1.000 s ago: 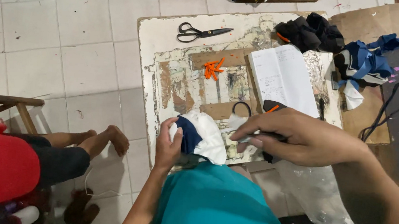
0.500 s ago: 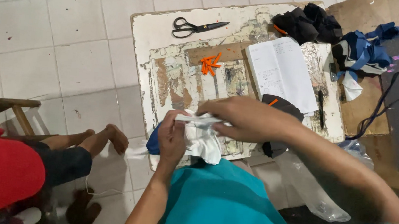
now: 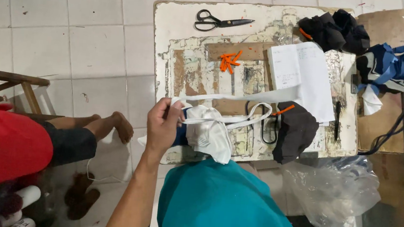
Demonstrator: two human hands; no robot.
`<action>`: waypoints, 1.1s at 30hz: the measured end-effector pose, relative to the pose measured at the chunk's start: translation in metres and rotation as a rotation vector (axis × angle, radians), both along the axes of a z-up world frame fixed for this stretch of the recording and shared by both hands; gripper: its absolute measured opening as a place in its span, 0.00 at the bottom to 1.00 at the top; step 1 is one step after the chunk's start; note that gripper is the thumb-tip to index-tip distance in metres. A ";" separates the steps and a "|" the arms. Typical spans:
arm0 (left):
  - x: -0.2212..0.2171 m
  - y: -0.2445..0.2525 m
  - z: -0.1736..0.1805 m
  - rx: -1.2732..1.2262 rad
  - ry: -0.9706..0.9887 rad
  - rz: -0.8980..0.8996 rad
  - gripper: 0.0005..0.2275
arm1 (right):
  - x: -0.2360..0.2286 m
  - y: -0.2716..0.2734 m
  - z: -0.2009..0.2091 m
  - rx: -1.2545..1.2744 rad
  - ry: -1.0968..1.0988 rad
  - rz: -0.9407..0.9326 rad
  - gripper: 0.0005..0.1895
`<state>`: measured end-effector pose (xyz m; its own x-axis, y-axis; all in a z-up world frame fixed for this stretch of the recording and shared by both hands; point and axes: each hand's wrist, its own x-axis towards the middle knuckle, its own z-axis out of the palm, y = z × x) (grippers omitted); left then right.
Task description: The person assembles face masks by attaching elastic straps to white and black fabric pieces using orange plastic clips. They fold the fabric, thread the straps through the edges, and secure them with clips, repeating the process for multiple masks.
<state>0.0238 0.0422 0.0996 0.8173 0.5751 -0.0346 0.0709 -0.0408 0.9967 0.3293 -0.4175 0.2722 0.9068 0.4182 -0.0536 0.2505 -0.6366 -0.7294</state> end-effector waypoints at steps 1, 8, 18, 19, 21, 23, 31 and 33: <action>0.008 -0.008 0.024 -0.082 -0.063 -0.086 0.09 | -0.017 0.028 -0.017 0.072 -0.035 -0.066 0.16; 0.070 -0.057 0.140 -0.214 -0.463 -0.586 0.11 | -0.177 0.202 -0.145 0.073 0.239 0.522 0.24; 0.000 -0.044 0.011 0.432 0.407 -0.419 0.26 | -0.099 0.090 -0.096 0.936 0.620 -0.549 0.05; -0.013 -0.057 -0.018 0.468 0.551 -0.432 0.39 | -0.090 0.071 -0.116 0.841 0.539 -0.566 0.07; -0.032 -0.074 -0.060 0.505 0.693 -0.438 0.52 | -0.088 0.060 -0.136 0.748 0.457 -0.580 0.11; -0.045 -0.087 -0.088 0.522 0.555 -0.274 0.48 | -0.104 0.073 -0.137 -0.221 0.212 -0.412 0.31; -0.053 -0.065 -0.087 0.317 0.475 -0.066 0.25 | -0.222 0.191 -0.213 -0.054 -0.109 0.481 0.23; -0.059 -0.061 -0.093 0.244 0.439 -0.005 0.21 | -0.237 0.217 -0.228 -0.060 -0.148 0.586 0.20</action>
